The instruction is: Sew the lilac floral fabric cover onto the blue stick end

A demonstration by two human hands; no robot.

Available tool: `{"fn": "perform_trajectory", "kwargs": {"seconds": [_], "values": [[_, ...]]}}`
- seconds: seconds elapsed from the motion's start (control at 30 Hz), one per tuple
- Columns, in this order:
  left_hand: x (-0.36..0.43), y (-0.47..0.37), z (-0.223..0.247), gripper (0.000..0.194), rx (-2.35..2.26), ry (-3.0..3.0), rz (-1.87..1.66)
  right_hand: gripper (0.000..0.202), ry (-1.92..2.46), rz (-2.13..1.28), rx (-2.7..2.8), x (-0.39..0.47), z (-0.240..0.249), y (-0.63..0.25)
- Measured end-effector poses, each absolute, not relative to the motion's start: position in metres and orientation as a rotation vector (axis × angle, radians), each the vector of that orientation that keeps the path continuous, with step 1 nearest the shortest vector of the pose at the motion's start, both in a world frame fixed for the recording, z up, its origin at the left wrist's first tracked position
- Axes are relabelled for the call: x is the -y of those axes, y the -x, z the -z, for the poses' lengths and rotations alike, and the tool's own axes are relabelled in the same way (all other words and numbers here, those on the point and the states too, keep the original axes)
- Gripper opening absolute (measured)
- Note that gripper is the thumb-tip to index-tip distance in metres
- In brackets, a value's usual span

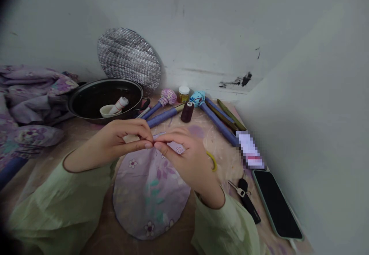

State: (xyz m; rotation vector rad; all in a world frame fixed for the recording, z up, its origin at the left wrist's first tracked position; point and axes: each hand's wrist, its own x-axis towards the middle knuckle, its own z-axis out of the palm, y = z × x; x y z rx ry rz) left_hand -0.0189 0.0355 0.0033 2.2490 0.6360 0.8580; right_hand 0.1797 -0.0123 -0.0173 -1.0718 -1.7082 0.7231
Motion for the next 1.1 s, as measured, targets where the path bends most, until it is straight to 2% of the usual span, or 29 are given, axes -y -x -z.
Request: {"fn": "perform_trajectory", "kwargs": {"seconds": [0.47,1.1], "values": [[-0.0343,0.0176,-0.0034,0.010,-0.706,-2.210,-0.842,0.013,1.109,-0.449,1.824,0.0139,0.0145,-0.1747],[-0.0364,0.0201,-0.0034,0.013,-0.758,-2.266,-0.770,0.013,1.161,-0.375,1.824,0.0125,0.0151,-0.1759]]}}
